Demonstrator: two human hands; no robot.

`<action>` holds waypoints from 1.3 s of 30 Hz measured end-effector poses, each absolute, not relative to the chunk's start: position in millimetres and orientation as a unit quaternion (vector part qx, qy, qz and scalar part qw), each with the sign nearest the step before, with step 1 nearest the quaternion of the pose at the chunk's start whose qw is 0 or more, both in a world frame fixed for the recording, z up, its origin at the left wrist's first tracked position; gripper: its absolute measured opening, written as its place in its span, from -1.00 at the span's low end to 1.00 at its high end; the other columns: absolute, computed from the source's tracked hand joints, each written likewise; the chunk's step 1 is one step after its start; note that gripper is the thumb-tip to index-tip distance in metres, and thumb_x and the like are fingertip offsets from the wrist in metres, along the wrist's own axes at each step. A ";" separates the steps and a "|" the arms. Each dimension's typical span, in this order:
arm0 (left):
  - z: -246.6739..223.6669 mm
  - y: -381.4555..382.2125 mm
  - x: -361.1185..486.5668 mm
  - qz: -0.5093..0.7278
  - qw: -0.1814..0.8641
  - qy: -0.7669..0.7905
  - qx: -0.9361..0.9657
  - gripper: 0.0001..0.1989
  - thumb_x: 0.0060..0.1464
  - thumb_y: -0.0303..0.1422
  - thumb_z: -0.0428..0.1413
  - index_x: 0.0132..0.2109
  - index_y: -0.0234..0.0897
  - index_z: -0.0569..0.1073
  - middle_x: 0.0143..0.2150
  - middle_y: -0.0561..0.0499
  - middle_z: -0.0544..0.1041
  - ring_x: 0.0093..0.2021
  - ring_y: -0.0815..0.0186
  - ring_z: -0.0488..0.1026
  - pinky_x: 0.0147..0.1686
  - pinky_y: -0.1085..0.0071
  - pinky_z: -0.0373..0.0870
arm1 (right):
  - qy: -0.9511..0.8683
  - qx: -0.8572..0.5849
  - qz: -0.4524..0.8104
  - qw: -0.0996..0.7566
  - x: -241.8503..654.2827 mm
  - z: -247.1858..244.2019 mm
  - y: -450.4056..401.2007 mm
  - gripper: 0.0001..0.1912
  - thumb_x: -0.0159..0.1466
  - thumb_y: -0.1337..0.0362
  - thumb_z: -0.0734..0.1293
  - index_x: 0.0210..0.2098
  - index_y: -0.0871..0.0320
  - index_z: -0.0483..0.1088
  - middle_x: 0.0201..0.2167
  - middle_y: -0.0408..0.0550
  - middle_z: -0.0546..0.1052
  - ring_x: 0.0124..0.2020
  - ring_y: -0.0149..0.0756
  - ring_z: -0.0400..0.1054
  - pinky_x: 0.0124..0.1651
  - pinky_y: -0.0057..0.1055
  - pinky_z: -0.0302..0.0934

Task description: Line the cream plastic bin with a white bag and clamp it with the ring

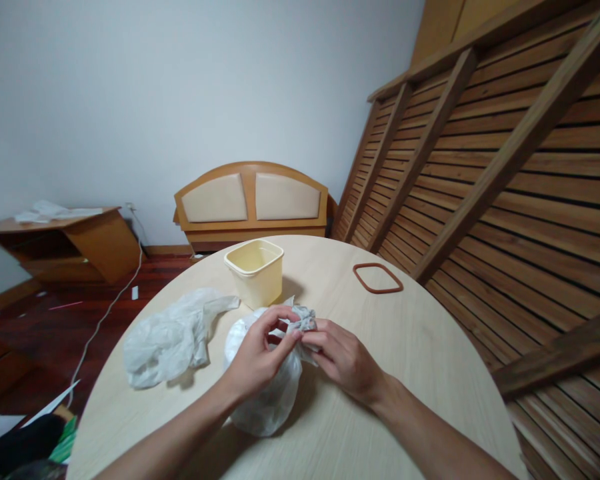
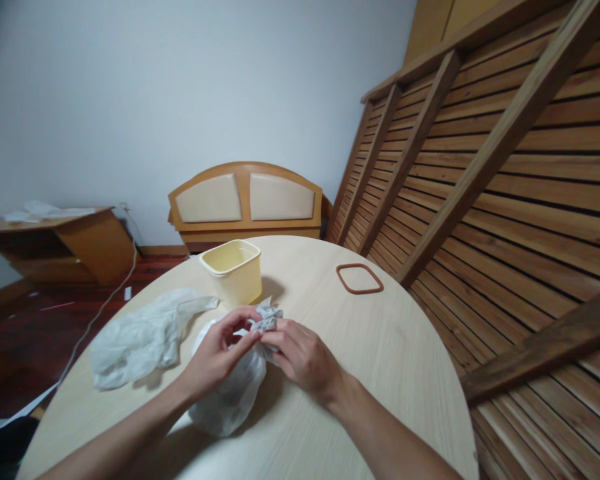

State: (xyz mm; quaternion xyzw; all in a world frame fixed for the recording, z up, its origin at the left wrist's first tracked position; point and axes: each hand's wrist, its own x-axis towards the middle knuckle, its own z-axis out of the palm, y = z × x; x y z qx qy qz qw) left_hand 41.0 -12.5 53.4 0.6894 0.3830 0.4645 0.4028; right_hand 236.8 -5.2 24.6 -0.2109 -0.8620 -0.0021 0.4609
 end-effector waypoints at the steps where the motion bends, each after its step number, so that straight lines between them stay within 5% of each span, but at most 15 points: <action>1: 54.3 -14.0 40.7 0.455 0.400 0.381 0.698 -0.74 0.17 -0.20 0.18 -0.07 -0.24 0.47 -0.02 -0.10 0.50 -0.14 0.26 0.47 -0.24 0.39 0.46 | -0.863 -0.206 0.001 0.462 237.4 25.5 -5.0 -0.71 0.31 0.54 0.25 -0.04 0.14 0.36 -0.16 0.04 0.55 -0.05 -0.23 0.48 -0.01 -0.28 0.46; 8: 51.7 -12.8 40.4 0.436 0.408 0.398 0.696 -0.70 0.13 -0.21 0.22 -0.04 -0.23 0.45 -0.11 -0.07 0.54 -0.22 0.27 0.49 -0.36 0.44 0.43 | -0.867 -0.172 0.037 0.467 238.4 29.3 -6.6 -0.81 0.33 0.52 0.25 -0.22 0.09 0.26 -0.29 -0.05 0.52 -0.22 -0.33 0.48 -0.16 -0.38 0.44; 13: 50.2 -6.3 40.0 0.477 0.397 0.403 0.673 -0.80 0.17 -0.22 0.14 -0.20 -0.27 0.49 -0.27 -0.03 0.57 -0.29 0.29 0.50 -0.30 0.41 0.44 | -0.865 -0.153 0.043 0.477 237.8 32.5 -5.0 -0.76 0.32 0.54 0.27 -0.11 0.10 0.31 -0.17 0.00 0.58 -0.02 -0.29 0.47 0.03 -0.27 0.43; 19: 44.0 6.1 33.0 0.519 0.365 0.441 0.635 -0.81 0.10 -0.25 0.17 -0.20 -0.28 0.47 -0.31 0.00 0.54 -0.35 0.32 0.46 -0.36 0.46 0.39 | -0.860 -0.207 0.028 0.465 246.2 35.3 -0.2 -0.71 0.30 0.55 0.27 -0.08 0.09 0.38 -0.18 -0.02 0.59 -0.10 -0.27 0.49 -0.05 -0.28 0.45; 25: 37.3 8.2 32.2 0.481 0.386 0.443 0.651 -0.83 0.08 -0.26 0.15 -0.24 -0.27 0.46 -0.34 0.03 0.51 -0.43 0.36 0.41 -0.44 0.49 0.31 | -0.865 -0.339 0.046 0.367 254.6 37.5 2.2 -0.59 0.26 0.58 0.29 0.04 0.13 0.40 -0.03 0.03 0.55 0.03 -0.20 0.46 0.09 -0.17 0.40; 34: 41.4 5.2 33.8 0.458 0.404 0.452 0.650 -0.78 0.08 -0.25 0.17 -0.19 -0.30 0.49 -0.38 0.02 0.55 -0.47 0.36 0.44 -0.48 0.50 0.29 | -0.823 -0.473 0.082 0.303 258.1 38.8 1.6 -0.87 0.38 0.40 0.25 -0.15 0.14 0.43 -0.29 -0.06 0.60 -0.29 -0.25 0.53 -0.22 -0.34 0.38; 39: 40.1 7.2 31.6 0.489 0.380 0.459 0.638 -0.76 0.07 -0.25 0.20 -0.16 -0.32 0.52 -0.30 -0.05 0.63 -0.45 0.33 0.51 -0.46 0.47 0.39 | -0.851 -0.385 0.112 0.339 256.6 40.0 -1.4 -0.79 0.34 0.43 0.29 -0.04 0.12 0.37 -0.14 -0.02 0.61 -0.11 -0.25 0.52 -0.07 -0.30 0.37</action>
